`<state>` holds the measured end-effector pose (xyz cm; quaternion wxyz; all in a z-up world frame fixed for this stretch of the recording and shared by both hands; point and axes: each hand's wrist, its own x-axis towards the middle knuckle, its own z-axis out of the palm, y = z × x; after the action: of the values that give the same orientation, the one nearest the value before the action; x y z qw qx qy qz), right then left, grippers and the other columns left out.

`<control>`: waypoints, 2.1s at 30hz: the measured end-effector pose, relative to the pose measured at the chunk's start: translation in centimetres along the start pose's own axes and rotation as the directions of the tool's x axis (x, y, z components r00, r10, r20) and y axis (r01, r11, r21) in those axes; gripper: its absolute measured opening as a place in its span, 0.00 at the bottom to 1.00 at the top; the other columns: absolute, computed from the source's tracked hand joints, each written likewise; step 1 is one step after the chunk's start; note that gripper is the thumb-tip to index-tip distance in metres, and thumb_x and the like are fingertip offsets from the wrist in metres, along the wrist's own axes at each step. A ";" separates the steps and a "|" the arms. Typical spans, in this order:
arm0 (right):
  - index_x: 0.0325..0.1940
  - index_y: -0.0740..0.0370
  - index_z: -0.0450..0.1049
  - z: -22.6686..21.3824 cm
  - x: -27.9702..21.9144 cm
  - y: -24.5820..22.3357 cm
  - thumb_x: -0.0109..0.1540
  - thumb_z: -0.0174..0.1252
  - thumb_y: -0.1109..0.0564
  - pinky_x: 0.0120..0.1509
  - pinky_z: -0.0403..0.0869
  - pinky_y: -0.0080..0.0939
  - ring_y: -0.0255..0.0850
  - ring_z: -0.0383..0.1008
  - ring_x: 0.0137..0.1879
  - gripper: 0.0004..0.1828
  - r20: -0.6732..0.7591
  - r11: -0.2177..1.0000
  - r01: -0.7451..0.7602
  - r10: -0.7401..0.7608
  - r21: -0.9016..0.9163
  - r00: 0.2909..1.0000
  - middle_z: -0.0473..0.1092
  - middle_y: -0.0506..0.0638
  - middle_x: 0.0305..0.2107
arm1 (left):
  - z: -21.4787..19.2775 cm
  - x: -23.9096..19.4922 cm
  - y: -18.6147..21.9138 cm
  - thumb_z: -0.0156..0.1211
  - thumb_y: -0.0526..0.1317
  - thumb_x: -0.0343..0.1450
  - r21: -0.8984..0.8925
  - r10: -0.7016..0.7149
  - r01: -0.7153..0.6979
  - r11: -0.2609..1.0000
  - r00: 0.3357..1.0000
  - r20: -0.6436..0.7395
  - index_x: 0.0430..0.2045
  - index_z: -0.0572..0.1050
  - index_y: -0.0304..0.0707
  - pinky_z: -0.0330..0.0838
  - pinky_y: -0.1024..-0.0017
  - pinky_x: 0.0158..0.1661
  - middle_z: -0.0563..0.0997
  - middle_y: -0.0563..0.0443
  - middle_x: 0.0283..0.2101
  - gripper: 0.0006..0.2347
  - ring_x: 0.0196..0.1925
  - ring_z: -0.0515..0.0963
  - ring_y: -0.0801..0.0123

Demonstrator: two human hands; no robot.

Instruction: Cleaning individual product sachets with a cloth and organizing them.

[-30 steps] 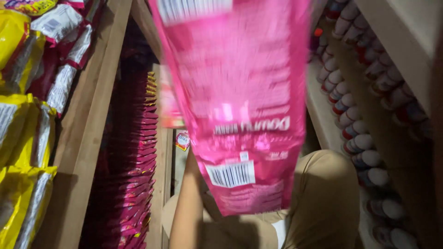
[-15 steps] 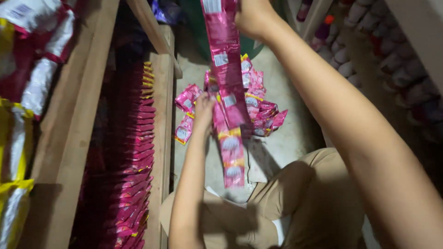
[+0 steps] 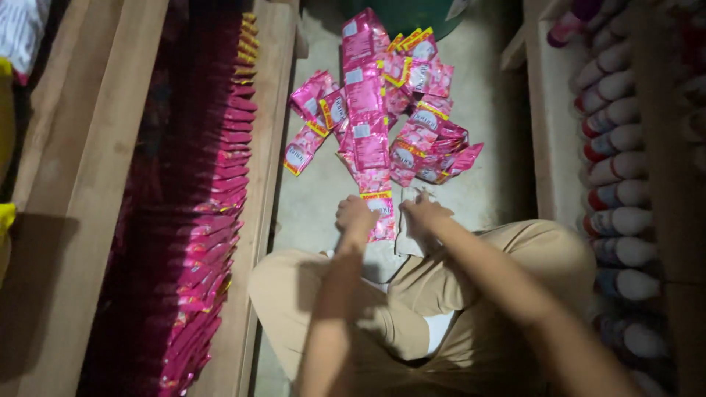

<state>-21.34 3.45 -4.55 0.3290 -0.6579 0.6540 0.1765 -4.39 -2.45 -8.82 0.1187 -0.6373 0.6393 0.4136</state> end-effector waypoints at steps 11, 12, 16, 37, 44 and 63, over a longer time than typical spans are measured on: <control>0.49 0.63 0.72 -7.2 -3.1 1.8 0.54 0.62 0.47 0.53 0.74 0.56 0.56 0.76 0.51 0.25 -0.571 0.930 0.145 0.079 0.337 0.817 0.74 0.61 0.44 | 3.2 5.1 -1.2 0.54 0.27 0.64 -0.967 0.393 -0.220 0.129 0.906 -0.154 0.54 0.73 0.24 0.77 0.61 0.41 0.80 0.37 0.44 0.21 0.39 0.81 0.57; 0.49 0.63 0.72 -8.4 -4.3 1.9 0.54 0.62 0.47 0.53 0.74 0.56 0.56 0.76 0.51 0.25 -0.572 0.931 0.143 0.081 0.336 0.816 0.74 0.61 0.44 | 0.9 1.7 0.0 0.54 0.27 0.64 -0.967 0.396 -0.220 0.128 0.905 -0.153 0.54 0.73 0.24 0.77 0.61 0.41 0.80 0.37 0.44 0.21 0.39 0.81 0.57; 0.59 0.62 0.68 -10.2 -6.9 2.7 0.57 0.59 0.53 0.57 0.73 0.50 0.55 0.75 0.52 0.27 -0.689 0.667 0.542 -0.057 0.512 0.722 0.74 0.60 0.47 | -3.5 -6.9 2.6 0.50 0.24 0.61 -0.989 0.469 -0.062 -0.131 0.875 -0.117 0.54 0.71 0.31 0.80 0.62 0.42 0.79 0.40 0.44 0.24 0.40 0.83 0.58; 0.58 0.60 0.76 -6.0 -7.9 -2.6 0.60 0.65 0.57 0.60 0.71 0.48 0.52 0.70 0.55 0.22 -0.849 0.747 0.663 -0.323 0.043 0.418 0.68 0.57 0.47 | 0.1 -4.9 2.2 0.41 0.58 0.81 -0.791 0.705 0.334 -0.512 0.690 -0.165 0.61 0.71 0.36 0.72 0.57 0.59 0.80 0.44 0.56 0.25 0.58 0.80 0.58; 0.53 0.56 0.78 -6.7 -7.1 -1.8 0.54 0.71 0.54 0.61 0.71 0.47 0.52 0.72 0.55 0.23 -0.709 0.597 0.801 -0.582 -0.041 0.397 0.70 0.56 0.46 | 1.1 -4.7 1.0 0.44 0.61 0.77 -0.742 0.684 0.402 -0.537 0.722 -0.104 0.56 0.71 0.33 0.76 0.54 0.54 0.81 0.43 0.51 0.28 0.53 0.82 0.57; 0.48 0.55 0.82 -7.7 -7.6 0.4 0.53 0.68 0.57 0.60 0.72 0.44 0.45 0.74 0.53 0.19 -0.667 0.630 0.744 -0.458 0.223 0.588 0.72 0.52 0.42 | 2.5 -2.1 0.5 0.52 0.32 0.76 -0.906 0.601 0.104 -0.410 0.778 -0.183 0.56 0.72 0.27 0.76 0.57 0.53 0.80 0.41 0.51 0.14 0.52 0.80 0.56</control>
<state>-23.87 4.01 6.02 0.3189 -0.7617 0.4669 -0.3162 -5.48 0.68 -8.79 -0.4148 -0.1604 0.1192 0.8877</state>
